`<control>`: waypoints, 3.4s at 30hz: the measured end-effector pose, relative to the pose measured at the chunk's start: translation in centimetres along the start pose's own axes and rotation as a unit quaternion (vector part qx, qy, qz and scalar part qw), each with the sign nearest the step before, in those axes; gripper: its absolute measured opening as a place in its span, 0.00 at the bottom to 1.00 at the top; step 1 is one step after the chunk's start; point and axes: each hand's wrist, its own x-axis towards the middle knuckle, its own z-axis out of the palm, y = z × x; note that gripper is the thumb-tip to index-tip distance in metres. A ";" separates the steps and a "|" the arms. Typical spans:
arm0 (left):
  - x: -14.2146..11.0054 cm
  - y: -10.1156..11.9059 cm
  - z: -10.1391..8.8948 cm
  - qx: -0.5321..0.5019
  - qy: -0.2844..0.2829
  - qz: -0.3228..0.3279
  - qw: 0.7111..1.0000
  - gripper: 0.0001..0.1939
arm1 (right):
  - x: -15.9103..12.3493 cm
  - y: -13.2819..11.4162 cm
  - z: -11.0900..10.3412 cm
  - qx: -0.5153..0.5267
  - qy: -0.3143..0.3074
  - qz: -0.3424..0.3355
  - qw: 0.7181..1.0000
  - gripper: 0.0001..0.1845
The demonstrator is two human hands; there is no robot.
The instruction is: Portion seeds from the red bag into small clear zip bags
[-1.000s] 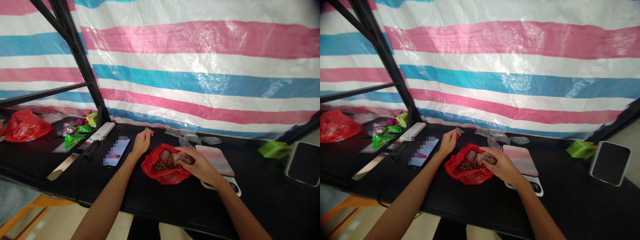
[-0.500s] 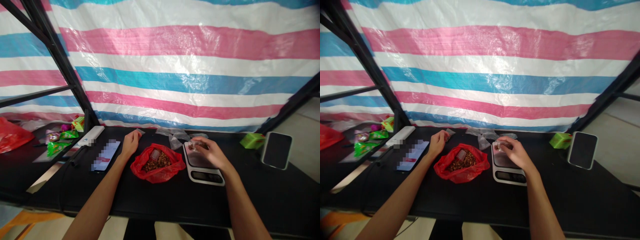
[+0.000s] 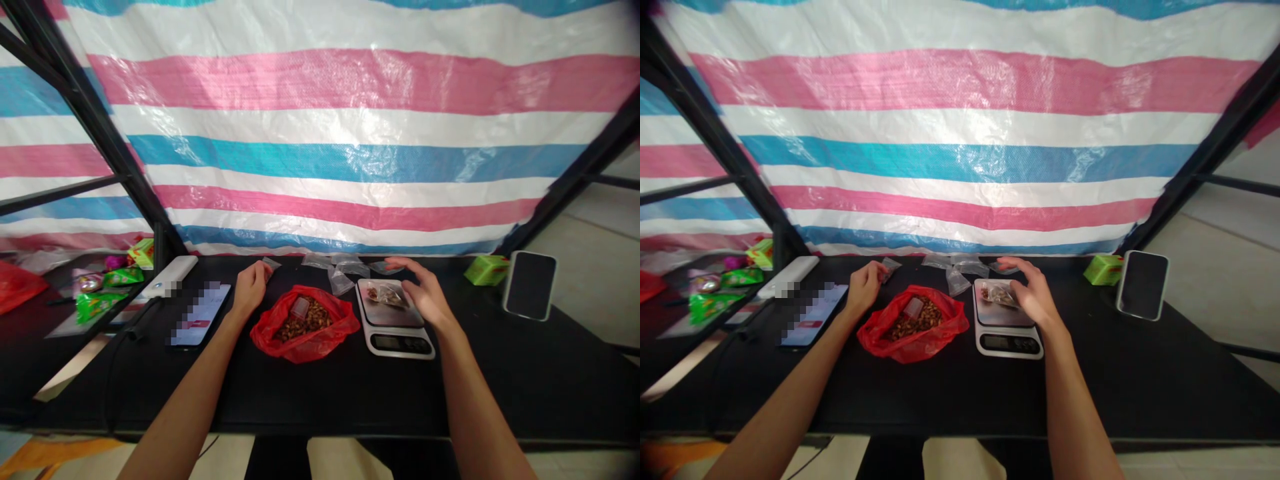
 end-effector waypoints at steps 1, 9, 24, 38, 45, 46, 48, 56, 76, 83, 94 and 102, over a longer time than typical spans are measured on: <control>0.0 0.0 0.0 0.000 0.001 0.000 1.000 0.24 | 0.0 0.1 0.0 0.000 -0.003 -0.001 1.000 0.32; 0.0 -0.1 0.0 -0.001 0.003 0.003 1.000 0.23 | 0.0 0.1 0.2 0.000 -0.041 0.022 0.999 0.31; -0.1 -0.1 0.1 -0.006 0.005 0.004 1.000 0.24 | -0.2 -0.8 -0.5 0.068 -0.144 0.079 0.984 0.30; 0.0 -0.1 0.1 -0.009 0.009 0.005 1.000 0.24 | -0.5 1.0 0.9 -0.073 -0.135 0.046 0.987 0.19; -0.1 0.5 0.0 -0.010 0.003 0.010 1.000 0.24 | -0.9 -3.9 5.3 0.040 -0.172 -0.031 0.984 0.20; -0.1 0.5 0.0 -0.009 0.004 0.010 1.000 0.24 | -1.2 -4.4 6.2 0.037 -0.185 -0.039 0.981 0.20; -0.1 0.5 0.0 -0.008 0.006 0.009 1.000 0.24 | -1.9 -5.2 7.8 0.021 -0.202 -0.056 0.978 0.22; 0.1 0.0 0.2 -0.017 0.005 0.014 1.000 0.25 | -2.8 -5.0 10.2 -0.043 -0.240 -0.113 0.963 0.27; 0.0 0.3 -0.1 -0.018 0.003 0.017 1.000 0.25 | -0.1 -0.2 2.0 -0.286 -0.151 -0.033 0.946 0.20; 0.1 -0.1 0.0 -0.015 0.010 0.014 1.000 0.24 | -0.1 -0.8 1.7 -0.224 -0.055 -0.049 0.972 0.23; 0.2 -0.2 -0.1 -0.001 0.016 0.012 1.000 0.23 | 0.1 -0.8 1.6 -0.182 -0.059 -0.033 0.981 0.19; 0.2 -0.3 -0.1 0.007 0.013 0.021 1.000 0.23 | 0.0 -0.8 1.5 -0.178 -0.104 -0.049 0.977 0.21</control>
